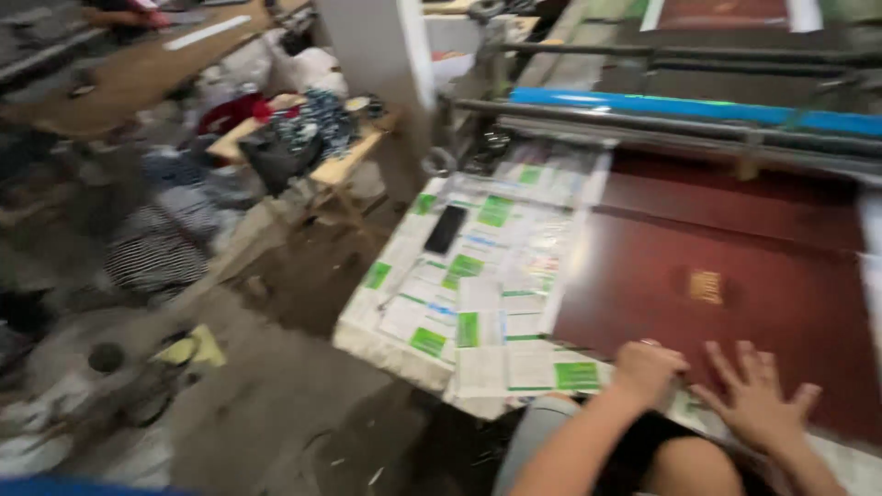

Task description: The person aligns a large maroon rectangular board on a table covered with printed sheets. They smooth the board with both hands to ensure it is flat and properly positioned. The person then lifts the board and places it onto a stack of similar boards.

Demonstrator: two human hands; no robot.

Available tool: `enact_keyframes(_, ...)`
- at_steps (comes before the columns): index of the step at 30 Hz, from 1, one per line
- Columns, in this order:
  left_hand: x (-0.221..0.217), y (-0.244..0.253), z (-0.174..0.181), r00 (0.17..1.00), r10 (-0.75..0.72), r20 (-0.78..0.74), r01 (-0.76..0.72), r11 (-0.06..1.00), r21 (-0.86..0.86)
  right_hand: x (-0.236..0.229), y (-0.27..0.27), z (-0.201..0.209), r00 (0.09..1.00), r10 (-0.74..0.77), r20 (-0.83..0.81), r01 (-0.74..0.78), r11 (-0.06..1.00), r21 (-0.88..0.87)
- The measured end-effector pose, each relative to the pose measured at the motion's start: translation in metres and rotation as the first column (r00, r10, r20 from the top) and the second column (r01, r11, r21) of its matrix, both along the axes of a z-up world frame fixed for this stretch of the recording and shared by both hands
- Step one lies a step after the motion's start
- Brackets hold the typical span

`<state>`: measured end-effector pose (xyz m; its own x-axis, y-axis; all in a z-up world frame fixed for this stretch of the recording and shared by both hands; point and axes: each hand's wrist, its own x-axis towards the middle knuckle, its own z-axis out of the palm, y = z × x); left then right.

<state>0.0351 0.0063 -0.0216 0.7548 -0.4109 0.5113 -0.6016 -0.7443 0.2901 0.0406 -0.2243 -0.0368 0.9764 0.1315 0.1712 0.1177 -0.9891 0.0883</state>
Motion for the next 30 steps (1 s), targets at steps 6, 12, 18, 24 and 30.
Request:
enact_keyframes(6, 0.057, -0.011, 0.001, 0.979, -0.203, -0.008, 0.202, 0.976, -0.082, -0.027, -0.002, 0.072, 0.969, -0.095, -0.230, 0.061, 0.987, -0.150)
enact_keyframes(12, 0.025, -0.009, 0.028, 0.990, -0.141, 0.019, 0.138, 0.985, 0.105, -0.026, -0.006, 0.074, 0.986, -0.045, -0.160, -0.022, 0.919, -0.393)
enact_keyframes(18, -0.017, 0.000, 0.053, 0.978, -0.051, 0.200, 0.032, 0.995, 0.096, -0.001, -0.046, 0.056, 0.971, 0.105, -0.213, -0.163, 0.947, -0.278)
enact_keyframes(24, -0.054, 0.004, 0.053, 0.922, -0.001, 0.386, 0.004, 1.000, -0.008, -0.002, -0.012, 0.081, 0.977, 0.101, 0.186, -0.017, 0.912, -0.409)
enact_keyframes(30, -0.058, -0.004, 0.014, 0.988, 0.064, 0.141, -0.065, 0.998, 0.005, 0.038, -0.083, -0.081, 0.921, 0.059, 0.386, -0.002, 0.989, -0.146)
